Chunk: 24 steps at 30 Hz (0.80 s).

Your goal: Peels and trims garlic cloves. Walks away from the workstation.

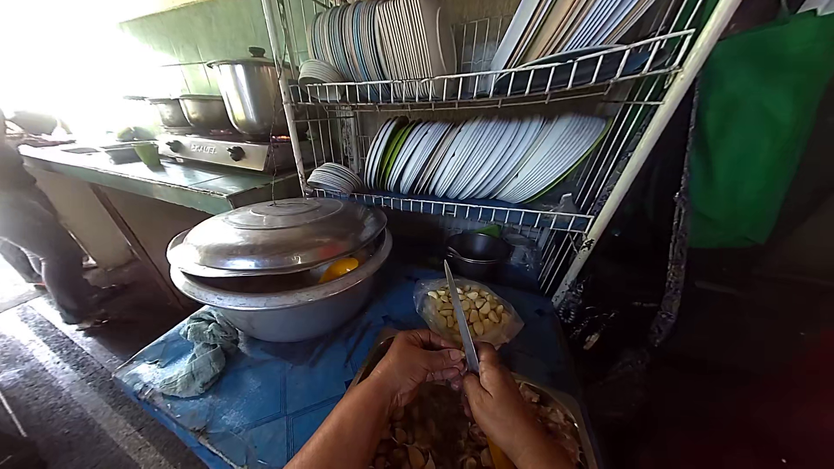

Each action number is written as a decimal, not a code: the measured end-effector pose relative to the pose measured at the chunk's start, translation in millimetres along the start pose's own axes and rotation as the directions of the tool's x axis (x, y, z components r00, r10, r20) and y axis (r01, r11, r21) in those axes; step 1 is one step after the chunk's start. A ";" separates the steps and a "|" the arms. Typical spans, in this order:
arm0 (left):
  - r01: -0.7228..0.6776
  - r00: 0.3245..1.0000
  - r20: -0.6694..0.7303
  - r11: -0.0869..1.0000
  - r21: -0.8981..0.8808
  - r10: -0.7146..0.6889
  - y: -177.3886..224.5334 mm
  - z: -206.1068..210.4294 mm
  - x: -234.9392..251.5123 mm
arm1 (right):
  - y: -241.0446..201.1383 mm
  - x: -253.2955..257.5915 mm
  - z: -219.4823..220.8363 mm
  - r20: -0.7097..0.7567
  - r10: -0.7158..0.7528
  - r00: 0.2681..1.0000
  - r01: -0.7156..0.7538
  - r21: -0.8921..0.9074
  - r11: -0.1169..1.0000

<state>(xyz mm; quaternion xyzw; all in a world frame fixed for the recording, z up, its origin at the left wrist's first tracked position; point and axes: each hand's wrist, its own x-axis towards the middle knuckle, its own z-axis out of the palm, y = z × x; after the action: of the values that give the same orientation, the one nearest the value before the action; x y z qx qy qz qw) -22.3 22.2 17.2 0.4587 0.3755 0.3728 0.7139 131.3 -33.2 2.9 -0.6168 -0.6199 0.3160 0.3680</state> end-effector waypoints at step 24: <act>0.128 0.991 0.052 0.991 -0.048 -0.125 -1.7 -1.0 1.7 | -9.2 0.1 -2.2 0.097 0.120 0.988 -0.111 -0.098 0.989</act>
<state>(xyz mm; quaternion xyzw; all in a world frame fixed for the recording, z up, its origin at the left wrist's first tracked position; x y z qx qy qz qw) -22.1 23.6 15.0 0.4246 0.3766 0.3248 0.7566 128.3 -33.6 11.8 -0.6510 -0.6151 0.3393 0.2876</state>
